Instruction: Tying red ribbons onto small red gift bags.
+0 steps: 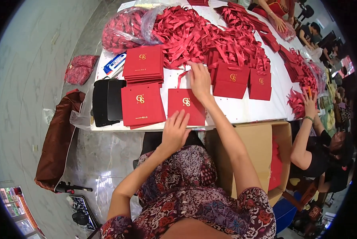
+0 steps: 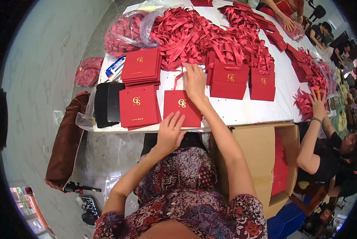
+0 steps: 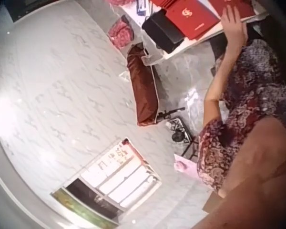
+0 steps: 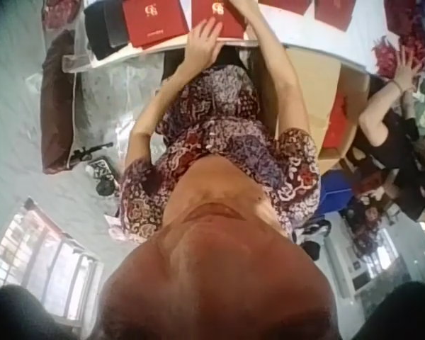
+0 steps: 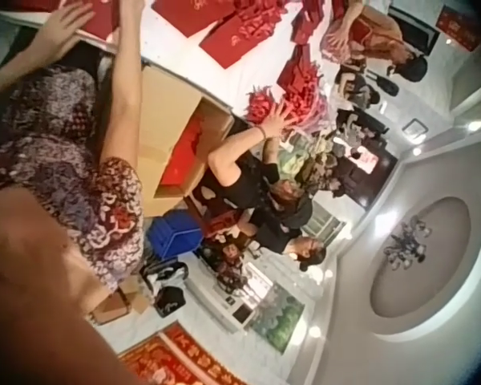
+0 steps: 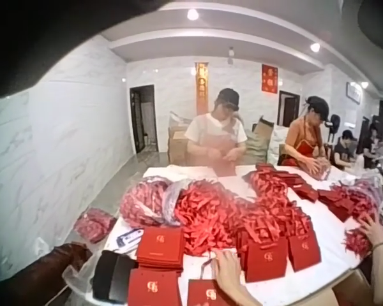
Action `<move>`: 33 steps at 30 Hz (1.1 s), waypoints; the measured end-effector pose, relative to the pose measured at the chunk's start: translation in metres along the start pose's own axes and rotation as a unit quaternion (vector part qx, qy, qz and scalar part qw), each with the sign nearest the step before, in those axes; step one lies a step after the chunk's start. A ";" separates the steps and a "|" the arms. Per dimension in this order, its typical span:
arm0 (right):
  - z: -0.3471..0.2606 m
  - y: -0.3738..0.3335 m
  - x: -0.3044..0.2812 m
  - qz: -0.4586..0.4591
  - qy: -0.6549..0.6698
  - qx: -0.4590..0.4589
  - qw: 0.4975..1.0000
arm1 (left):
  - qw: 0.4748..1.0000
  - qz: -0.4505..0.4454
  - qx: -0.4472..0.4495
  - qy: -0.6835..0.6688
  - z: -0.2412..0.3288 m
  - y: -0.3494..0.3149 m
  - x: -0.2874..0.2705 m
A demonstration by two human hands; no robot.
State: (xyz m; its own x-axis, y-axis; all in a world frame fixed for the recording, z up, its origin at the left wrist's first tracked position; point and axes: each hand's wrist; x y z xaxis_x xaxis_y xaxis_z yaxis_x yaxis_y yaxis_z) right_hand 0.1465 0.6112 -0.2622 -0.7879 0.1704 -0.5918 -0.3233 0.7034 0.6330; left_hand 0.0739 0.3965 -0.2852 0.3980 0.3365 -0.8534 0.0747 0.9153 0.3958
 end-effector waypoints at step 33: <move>-0.077 -0.118 -0.102 -0.213 0.294 0.152 0.919 | 0.587 -0.056 -0.375 -0.715 -0.027 0.058 0.009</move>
State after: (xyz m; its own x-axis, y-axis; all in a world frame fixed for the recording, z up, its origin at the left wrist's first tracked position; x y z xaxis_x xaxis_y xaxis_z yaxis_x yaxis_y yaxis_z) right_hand 0.2249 0.4579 -0.2381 -0.8004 -0.5044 -0.3239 -0.5765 0.7959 0.1850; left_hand 0.0569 0.4590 -0.2789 0.8296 0.2254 0.5109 -0.0360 0.9346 -0.3539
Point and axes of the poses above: each hand's wrist, its own y-axis towards the middle knuckle, its own x-axis out of the palm, z = x × y, and after that the axes turned 2 degrees about y, right-handed
